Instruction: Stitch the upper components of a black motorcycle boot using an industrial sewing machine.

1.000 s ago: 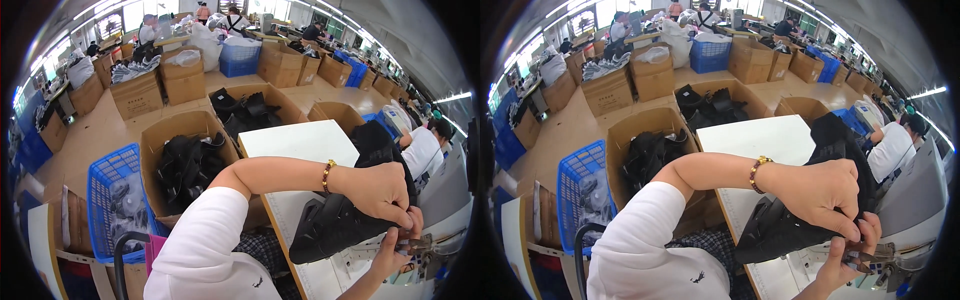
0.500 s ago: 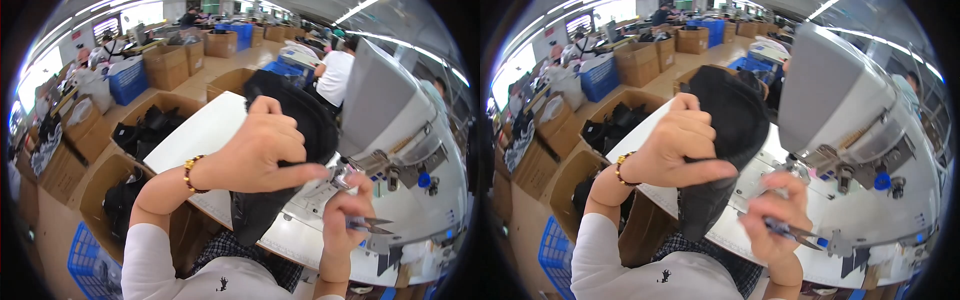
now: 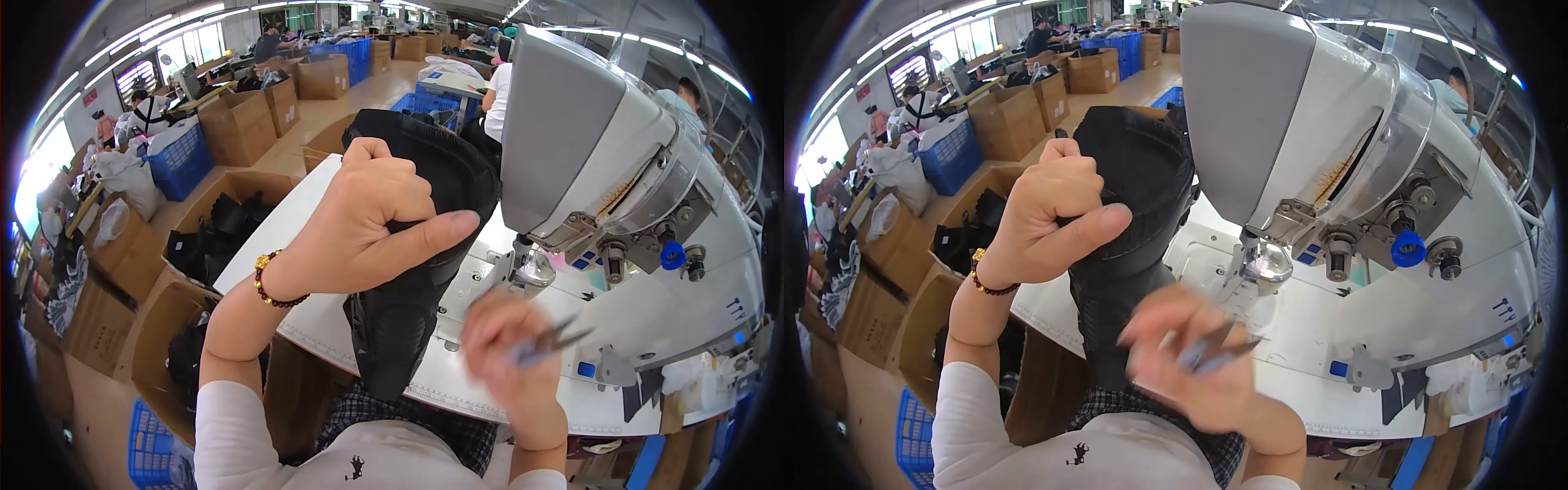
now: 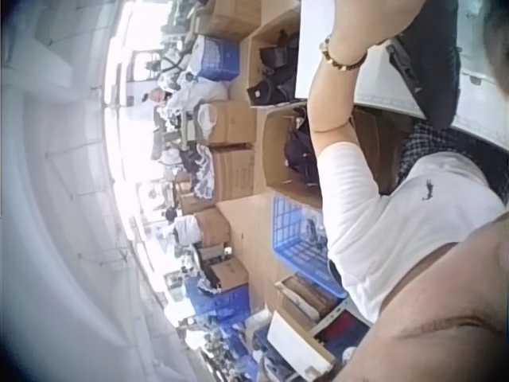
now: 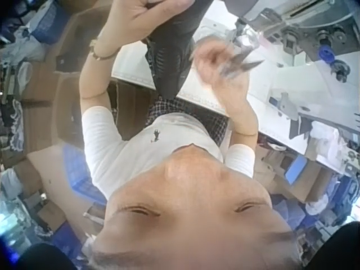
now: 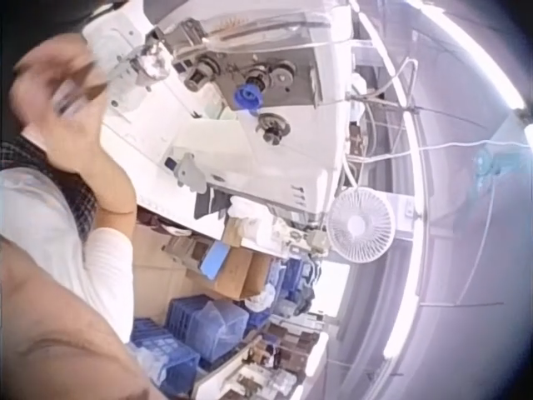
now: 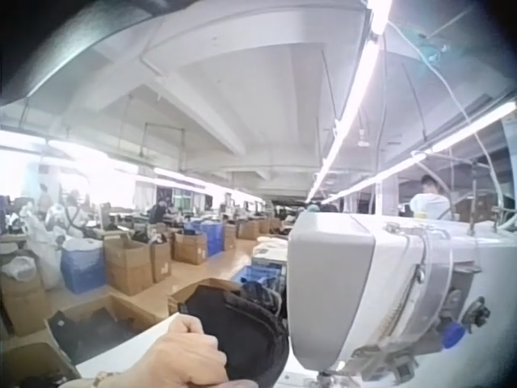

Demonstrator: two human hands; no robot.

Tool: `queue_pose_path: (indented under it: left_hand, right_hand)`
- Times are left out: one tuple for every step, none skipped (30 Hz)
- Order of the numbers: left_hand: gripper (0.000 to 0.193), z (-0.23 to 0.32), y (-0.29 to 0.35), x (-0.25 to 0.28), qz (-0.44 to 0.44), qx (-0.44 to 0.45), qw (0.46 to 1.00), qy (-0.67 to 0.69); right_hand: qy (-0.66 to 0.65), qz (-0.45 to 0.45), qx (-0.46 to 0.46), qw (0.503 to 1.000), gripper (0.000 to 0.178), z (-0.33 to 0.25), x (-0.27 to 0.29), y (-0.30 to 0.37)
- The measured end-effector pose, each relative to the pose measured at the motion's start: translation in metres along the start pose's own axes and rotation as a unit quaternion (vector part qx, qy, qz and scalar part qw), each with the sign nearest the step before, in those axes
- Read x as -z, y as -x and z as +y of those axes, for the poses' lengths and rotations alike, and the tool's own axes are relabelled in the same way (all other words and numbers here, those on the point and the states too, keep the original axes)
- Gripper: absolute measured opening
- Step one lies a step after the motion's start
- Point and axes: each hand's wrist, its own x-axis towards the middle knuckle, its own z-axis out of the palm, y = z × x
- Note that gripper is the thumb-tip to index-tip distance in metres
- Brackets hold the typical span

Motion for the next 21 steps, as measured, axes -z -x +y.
queue_pose_path:
  left_hand:
    - [0.034,0.002,0.001,0.002,0.000,0.005,1.000,-0.009]
    - [0.034,0.002,-0.002,0.000,-0.003,0.008,1.000,0.005]
    - [0.035,0.002,-0.004,-0.001,-0.006,0.010,1.000,0.019]
    - [0.035,0.003,-0.004,0.000,-0.006,0.009,1.000,0.018]
    - [0.036,0.004,-0.005,0.000,-0.027,0.021,0.999,0.021]
    - [0.037,0.005,-0.006,0.001,-0.047,0.032,0.998,0.024]
    - [0.037,0.004,-0.005,0.001,-0.047,0.033,0.998,0.022]
    - [0.037,0.003,-0.004,0.002,-0.048,0.043,0.997,0.036]
    - [0.037,0.003,-0.004,0.002,-0.050,0.053,0.996,0.051]
    - [0.037,0.002,-0.004,0.003,-0.050,0.053,0.996,0.050]
    - [0.036,0.002,-0.005,0.003,-0.052,0.066,0.994,0.068]
    - [0.036,0.002,-0.005,0.004,-0.054,0.079,0.992,0.085]
    - [0.036,0.002,-0.006,0.004,-0.052,0.079,0.992,0.084]
    - [0.035,0.001,-0.006,0.004,-0.056,0.075,0.992,0.085]
    - [0.034,0.001,-0.005,0.004,-0.059,0.070,0.992,0.086]
    - [0.034,0.000,-0.005,0.003,-0.058,0.069,0.992,0.087]
    - [0.034,-0.001,-0.005,0.002,-0.064,0.066,0.992,0.087]
    - [0.033,-0.001,-0.006,0.002,-0.069,0.062,0.992,0.087]
    - [0.033,-0.001,-0.006,0.002,-0.069,0.062,0.992,0.088]
    - [0.033,-0.001,-0.006,0.002,-0.067,0.066,0.991,0.096]
    - [0.033,-0.001,-0.006,0.001,-0.066,0.070,0.990,0.104]
  right_hand:
    - [0.092,0.043,0.080,0.992,0.015,0.008,0.007,-0.015]
    - [0.108,0.112,0.072,0.985,0.020,0.008,0.006,-0.024]
    - [0.110,0.112,0.073,0.985,0.020,0.011,0.010,-0.032]
    - [0.160,0.101,0.119,0.975,0.023,0.017,0.015,-0.041]
    - [0.210,0.090,0.165,0.959,0.026,0.019,0.017,-0.047]
    - [0.231,0.080,0.187,0.951,0.026,0.018,0.014,-0.050]
    - [0.230,0.079,0.188,0.952,0.026,0.018,0.013,-0.052]
    - [0.269,0.080,0.185,0.942,0.025,0.018,0.012,-0.054]
    - [0.307,0.081,0.182,0.931,0.024,0.017,0.012,-0.056]
    - [0.307,0.081,0.182,0.931,0.024,0.016,0.011,-0.057]
    - [0.296,0.081,0.158,0.939,0.024,0.014,0.012,-0.058]
    - [0.286,0.081,0.133,0.945,0.023,0.012,0.012,-0.058]
    - [0.286,0.080,0.134,0.946,0.023,0.011,0.012,-0.059]
    - [0.275,0.078,0.137,0.948,0.022,0.010,0.011,-0.059]
    - [0.264,0.076,0.139,0.951,0.021,0.009,0.011,-0.059]
    - [0.265,0.076,0.140,0.951,0.021,0.008,0.010,-0.059]
    - [0.271,0.073,0.132,0.951,0.020,0.007,0.010,-0.058]
    - [0.277,0.069,0.124,0.950,0.019,0.005,0.010,-0.057]
    - [0.277,0.069,0.124,0.950,0.019,0.003,0.009,-0.058]
    - [0.307,0.069,0.115,0.942,0.020,-0.001,0.008,-0.058]
    - [0.335,0.070,0.106,0.933,0.020,-0.003,0.008,-0.059]
